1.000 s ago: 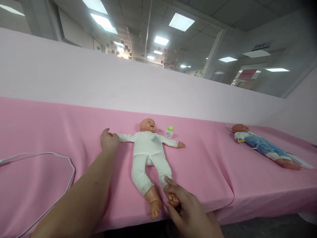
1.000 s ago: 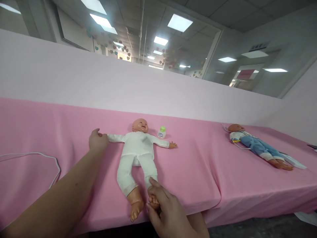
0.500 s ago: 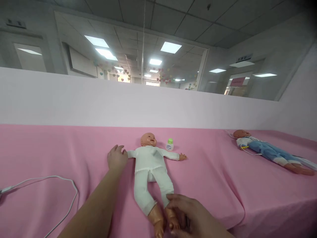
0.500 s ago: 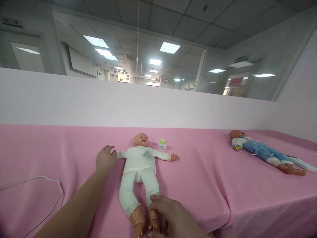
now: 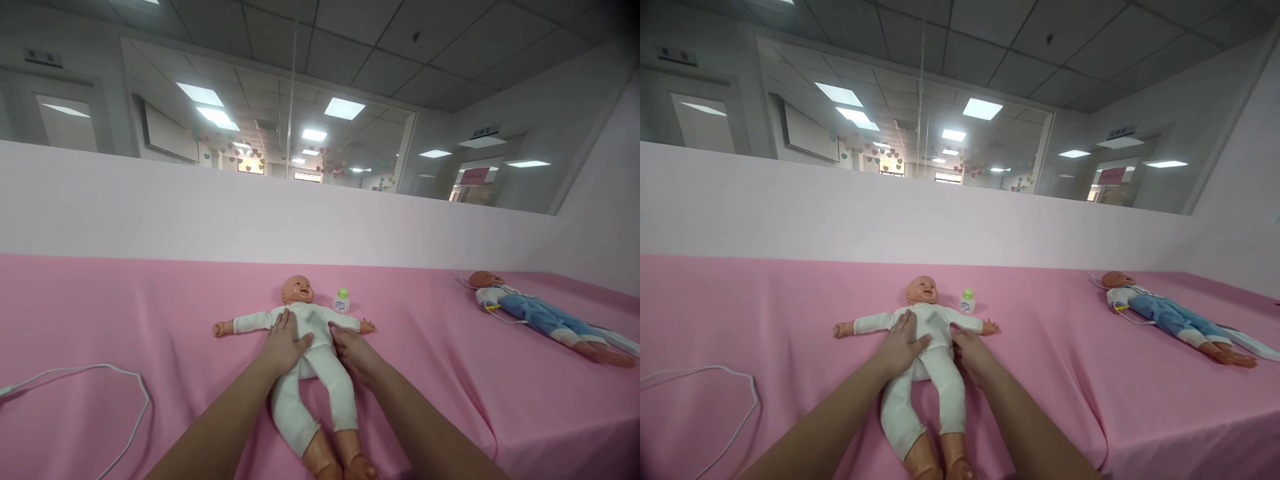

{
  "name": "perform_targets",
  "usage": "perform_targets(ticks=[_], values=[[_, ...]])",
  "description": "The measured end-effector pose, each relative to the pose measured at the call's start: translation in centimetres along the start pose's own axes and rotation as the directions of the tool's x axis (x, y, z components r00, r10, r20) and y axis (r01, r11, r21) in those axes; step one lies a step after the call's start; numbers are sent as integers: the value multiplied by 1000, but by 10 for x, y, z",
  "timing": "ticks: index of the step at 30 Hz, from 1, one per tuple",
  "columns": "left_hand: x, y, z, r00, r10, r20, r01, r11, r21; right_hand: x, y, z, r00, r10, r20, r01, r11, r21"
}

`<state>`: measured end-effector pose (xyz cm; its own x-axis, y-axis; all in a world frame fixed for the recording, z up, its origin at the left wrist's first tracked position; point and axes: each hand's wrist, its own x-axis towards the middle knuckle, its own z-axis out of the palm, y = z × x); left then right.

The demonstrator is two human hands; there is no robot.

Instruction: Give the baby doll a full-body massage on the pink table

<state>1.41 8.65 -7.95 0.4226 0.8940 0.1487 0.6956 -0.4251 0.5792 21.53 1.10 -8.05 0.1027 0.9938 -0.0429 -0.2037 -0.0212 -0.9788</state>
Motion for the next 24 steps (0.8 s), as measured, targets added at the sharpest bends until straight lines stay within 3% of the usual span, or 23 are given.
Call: perform_targets(ticks=[4,10,15,19,24], values=[[4,-4,2,997,-62,-51,56,993,-103,27,3,15,986,158,43,-164,966,202],[3,-4,1,981,-99,-167,54,966,-252,48,1,25,959,255,126,-279,932,233],[-3,6,-9,970,-163,-182,57,875,-481,47,1,25,996,75,47,-82,982,171],[-6,11,-15,959,-201,-199,26,763,-646,43,-4,24,993,-119,24,115,986,116],[-4,13,-17,935,-307,-180,-4,497,-868,23,-26,33,960,-281,20,281,957,-66]])
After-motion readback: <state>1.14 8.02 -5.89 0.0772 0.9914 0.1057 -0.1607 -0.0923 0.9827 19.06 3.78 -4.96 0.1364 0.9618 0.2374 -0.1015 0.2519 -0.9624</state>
